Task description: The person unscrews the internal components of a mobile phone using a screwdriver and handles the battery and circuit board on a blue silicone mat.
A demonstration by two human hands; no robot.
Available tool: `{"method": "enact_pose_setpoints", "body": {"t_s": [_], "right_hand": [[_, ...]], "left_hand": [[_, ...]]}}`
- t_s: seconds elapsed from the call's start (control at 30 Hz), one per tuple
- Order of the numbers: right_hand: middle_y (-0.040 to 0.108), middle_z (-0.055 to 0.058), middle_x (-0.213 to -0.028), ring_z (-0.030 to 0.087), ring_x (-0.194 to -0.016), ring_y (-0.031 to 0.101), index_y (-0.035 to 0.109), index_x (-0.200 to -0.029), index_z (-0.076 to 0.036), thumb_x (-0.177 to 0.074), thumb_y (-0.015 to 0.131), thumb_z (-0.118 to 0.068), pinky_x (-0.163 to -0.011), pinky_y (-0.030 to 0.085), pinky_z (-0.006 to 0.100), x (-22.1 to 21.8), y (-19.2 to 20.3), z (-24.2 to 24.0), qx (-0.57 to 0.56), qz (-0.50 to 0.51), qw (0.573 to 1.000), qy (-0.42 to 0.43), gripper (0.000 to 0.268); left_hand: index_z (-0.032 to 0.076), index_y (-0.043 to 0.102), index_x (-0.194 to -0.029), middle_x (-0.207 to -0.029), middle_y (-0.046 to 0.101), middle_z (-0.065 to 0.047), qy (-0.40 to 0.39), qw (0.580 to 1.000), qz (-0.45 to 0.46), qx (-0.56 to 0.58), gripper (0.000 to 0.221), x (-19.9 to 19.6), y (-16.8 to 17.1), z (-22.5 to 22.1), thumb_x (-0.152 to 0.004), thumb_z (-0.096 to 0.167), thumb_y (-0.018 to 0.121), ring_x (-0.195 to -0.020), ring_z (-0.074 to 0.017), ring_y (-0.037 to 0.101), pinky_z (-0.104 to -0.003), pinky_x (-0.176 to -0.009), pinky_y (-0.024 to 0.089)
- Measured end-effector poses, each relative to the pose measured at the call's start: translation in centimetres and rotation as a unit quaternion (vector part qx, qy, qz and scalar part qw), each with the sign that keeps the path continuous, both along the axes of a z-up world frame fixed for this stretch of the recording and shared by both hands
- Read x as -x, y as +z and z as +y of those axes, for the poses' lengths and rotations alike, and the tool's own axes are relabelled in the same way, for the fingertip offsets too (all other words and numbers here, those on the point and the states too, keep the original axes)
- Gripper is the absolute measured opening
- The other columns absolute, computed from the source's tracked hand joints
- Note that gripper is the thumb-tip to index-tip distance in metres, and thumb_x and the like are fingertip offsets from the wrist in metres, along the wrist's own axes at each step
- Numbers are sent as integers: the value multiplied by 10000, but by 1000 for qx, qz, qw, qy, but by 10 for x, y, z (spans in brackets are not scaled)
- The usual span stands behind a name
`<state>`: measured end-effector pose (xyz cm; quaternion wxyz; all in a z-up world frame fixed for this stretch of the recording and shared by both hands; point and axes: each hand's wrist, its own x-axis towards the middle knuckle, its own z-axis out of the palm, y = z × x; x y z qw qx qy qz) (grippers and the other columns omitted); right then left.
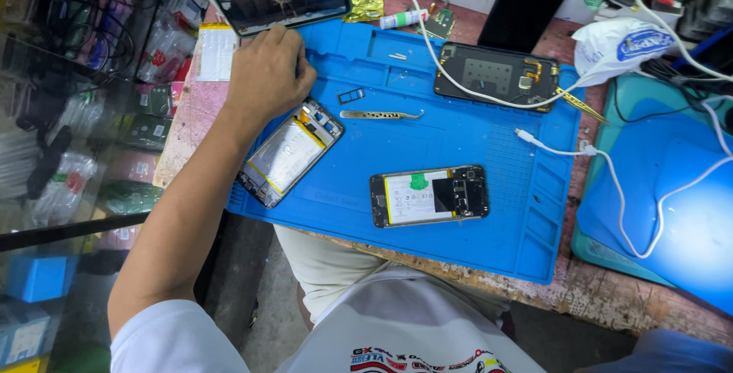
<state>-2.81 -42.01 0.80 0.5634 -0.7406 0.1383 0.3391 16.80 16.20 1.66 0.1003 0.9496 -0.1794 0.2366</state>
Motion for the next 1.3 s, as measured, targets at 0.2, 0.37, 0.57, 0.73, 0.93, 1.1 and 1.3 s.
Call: {"method": "enact_pose_setpoints", "body": {"t_s": [0.2,0.37,0.57,0.73,0.93,1.1,1.3], "right_hand": [[648,106,-969,139,-710,661,575,-1175,-27,-1097,600,-79,-616,536,259,-62,26,55,5,-242,969,56,97],[627,99,-944,130,-711,655,552,-1158,-25,-1117,591,-68,-619,524,247,-99,38,99,19,-445,891,92,71],[716,138,-986,222,-892,756,480,-1299,-9,-1051,661,-93,-708,585,311,-120,47,136,149,-538,818,138,318],[763,160,-1006,278,-915,778,418,-1401,11,-1011,701,-129,-661,603,345,-114,54,130,208,-525,812,147,502],[735,171,-872,258,-775,751,477,-1283,-3,-994,785,-188,-602,555,363,-102,53,125,310,-546,767,134,462],[685,133,-1043,162,-876,645,410,-1308,-9,-1068,724,-137,-831,500,256,-92,42,139,46,-626,778,-23,416],[757,157,-1049,211,-980,718,401,-1134,-55,-988,701,-22,-1080,418,410,-96,38,144,75,-722,688,13,335]], "left_hand": [[20,578,-952,-946,614,-185,41,998,-9,55,132,9,0,-10,-924,126,650,-830,-396,642,-506,-718,515],[13,565,-1016,-974,613,-193,11,987,3,161,134,27,9,-52,-1087,123,595,-887,-416,628,-510,-772,499],[11,559,-1072,-1000,573,-125,-77,894,171,406,166,60,19,-142,-1040,165,611,-817,-220,604,-352,-746,517],[38,642,-1070,-898,608,7,-147,836,250,465,185,43,11,-188,-1034,220,646,-777,-70,542,-258,-684,488],[43,700,-1070,-865,620,38,-204,716,355,565,213,35,-9,-215,-1020,250,695,-751,-30,520,-219,-648,462],[27,653,-1078,-922,707,-57,-197,491,490,693,170,37,-15,-209,-1015,183,676,-762,-107,669,-268,-691,584],[-16,646,-1105,-1020,744,-162,-239,342,529,739,152,42,-11,-201,-1064,127,614,-879,-194,760,-339,-824,644]]}}
